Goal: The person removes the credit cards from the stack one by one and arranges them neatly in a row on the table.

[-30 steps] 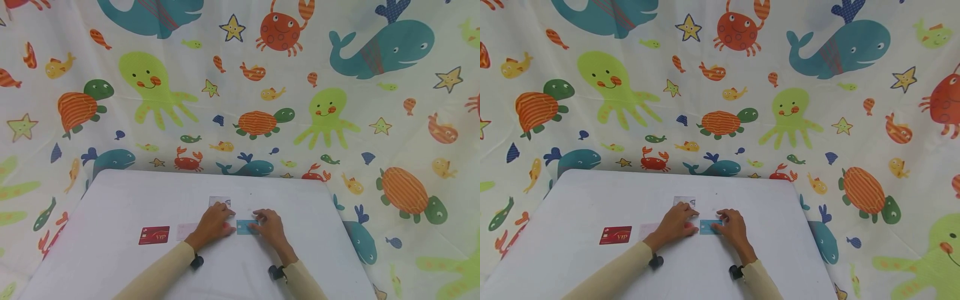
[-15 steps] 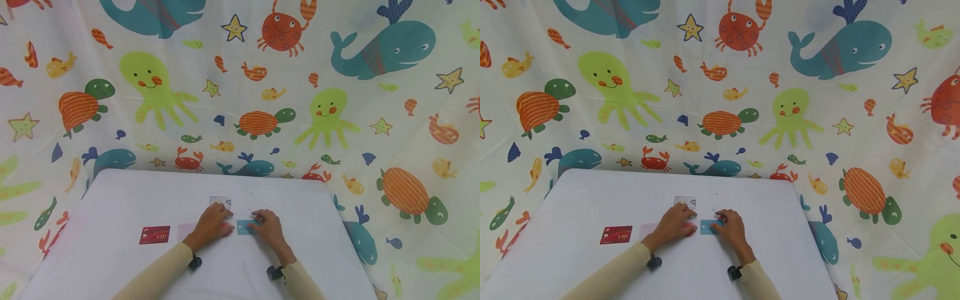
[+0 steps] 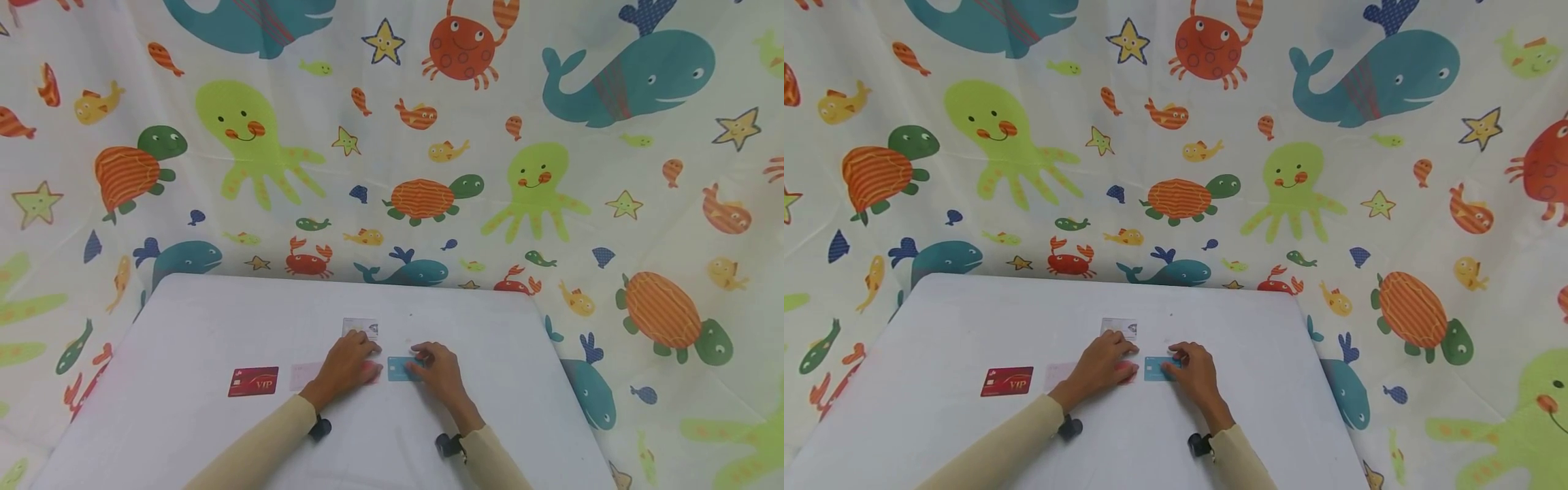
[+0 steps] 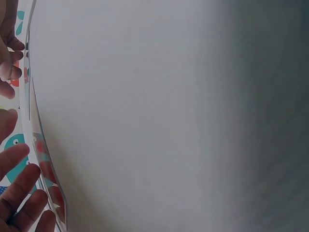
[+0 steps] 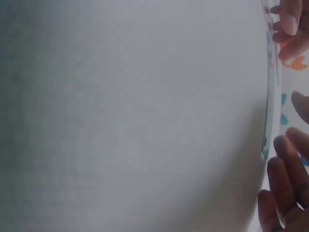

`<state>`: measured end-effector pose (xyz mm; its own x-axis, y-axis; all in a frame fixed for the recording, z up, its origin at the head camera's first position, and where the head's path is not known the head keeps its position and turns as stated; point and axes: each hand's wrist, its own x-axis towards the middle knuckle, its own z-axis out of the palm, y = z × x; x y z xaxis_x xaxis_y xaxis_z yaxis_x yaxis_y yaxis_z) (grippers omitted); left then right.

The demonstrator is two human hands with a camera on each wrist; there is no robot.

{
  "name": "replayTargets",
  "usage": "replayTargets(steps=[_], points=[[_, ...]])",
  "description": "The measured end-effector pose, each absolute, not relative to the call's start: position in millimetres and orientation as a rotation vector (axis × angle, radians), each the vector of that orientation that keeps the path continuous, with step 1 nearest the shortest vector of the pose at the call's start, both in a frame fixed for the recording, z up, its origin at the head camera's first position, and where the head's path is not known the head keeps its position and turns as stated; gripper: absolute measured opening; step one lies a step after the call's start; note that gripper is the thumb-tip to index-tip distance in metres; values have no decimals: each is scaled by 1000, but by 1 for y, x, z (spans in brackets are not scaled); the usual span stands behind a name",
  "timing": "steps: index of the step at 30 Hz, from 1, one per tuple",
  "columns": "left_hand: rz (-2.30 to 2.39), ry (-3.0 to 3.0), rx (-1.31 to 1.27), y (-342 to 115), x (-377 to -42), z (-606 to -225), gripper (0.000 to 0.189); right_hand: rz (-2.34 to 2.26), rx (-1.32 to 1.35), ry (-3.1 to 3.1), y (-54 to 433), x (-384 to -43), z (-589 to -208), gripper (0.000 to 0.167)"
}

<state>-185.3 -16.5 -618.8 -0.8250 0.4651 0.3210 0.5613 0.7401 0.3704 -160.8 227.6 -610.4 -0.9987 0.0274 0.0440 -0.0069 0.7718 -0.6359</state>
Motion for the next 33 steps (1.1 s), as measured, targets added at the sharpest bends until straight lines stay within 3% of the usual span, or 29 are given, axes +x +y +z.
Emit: replayTargets(steps=[15, 33], points=[[-702, -2750, -786, -16, -187, -622, 32, 1044, 36, -2856, 227, -156, -609, 21], [-724, -2759, -779, -18, -186, -619, 31, 1035, 32, -2871, 227, -156, -610, 21]])
